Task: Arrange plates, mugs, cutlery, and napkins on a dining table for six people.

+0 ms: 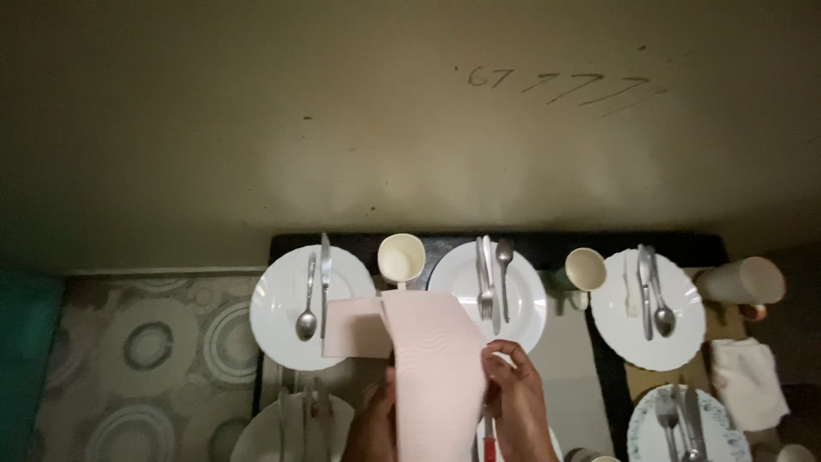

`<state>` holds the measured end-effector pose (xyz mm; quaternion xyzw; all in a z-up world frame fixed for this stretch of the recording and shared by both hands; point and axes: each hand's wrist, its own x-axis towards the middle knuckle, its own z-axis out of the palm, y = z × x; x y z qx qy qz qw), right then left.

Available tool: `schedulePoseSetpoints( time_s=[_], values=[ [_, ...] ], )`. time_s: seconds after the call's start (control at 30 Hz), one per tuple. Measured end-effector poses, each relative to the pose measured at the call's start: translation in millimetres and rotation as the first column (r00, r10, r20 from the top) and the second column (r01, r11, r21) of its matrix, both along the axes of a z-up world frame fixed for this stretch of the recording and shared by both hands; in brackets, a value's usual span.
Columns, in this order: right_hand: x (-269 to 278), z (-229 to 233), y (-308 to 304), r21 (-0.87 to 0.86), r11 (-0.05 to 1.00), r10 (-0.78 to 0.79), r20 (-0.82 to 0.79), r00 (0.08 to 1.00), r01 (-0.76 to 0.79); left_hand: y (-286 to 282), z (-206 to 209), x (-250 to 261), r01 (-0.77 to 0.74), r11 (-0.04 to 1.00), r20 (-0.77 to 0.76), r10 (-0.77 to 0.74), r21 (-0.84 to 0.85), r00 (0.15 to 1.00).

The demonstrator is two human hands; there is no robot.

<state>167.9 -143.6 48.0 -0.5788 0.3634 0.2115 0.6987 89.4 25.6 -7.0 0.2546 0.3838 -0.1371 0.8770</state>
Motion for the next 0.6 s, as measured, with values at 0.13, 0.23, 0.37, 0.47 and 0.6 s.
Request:
schedulePoseSetpoints(
  time_s=[0.13,0.23,0.37,0.47,0.6],
  values=[
    [2,15,11,0.078,0.993,-0.081,-0.063,0.995,0.086,-4,-16,-7,-0.022,0.995,0.265,-0.006,0.102,0.964],
    [-2,-2,2,0.244,0.965,-0.094,-0.033,0.995,0.099,-10,10,3,-0.011,0.999,0.19,0.003,0.042,0.982],
    [-6,-11,3,0.333,0.939,-0.073,-0.046,0.996,0.084,-13,16,5,-0.029,0.999,0.06,0.031,-0.03,0.998],
    [-7,-9,8,0.35,0.929,-0.089,-0.099,0.991,0.119,-15,-22,-2,-0.04,0.999,0.212,0.033,0.031,0.977],
    [-12,-16,6,0.309,0.941,-0.13,-0.052,0.99,0.14,-11,-22,-2,0.034,0.925,0.217,-0.125,0.378,0.968]
  ],
)
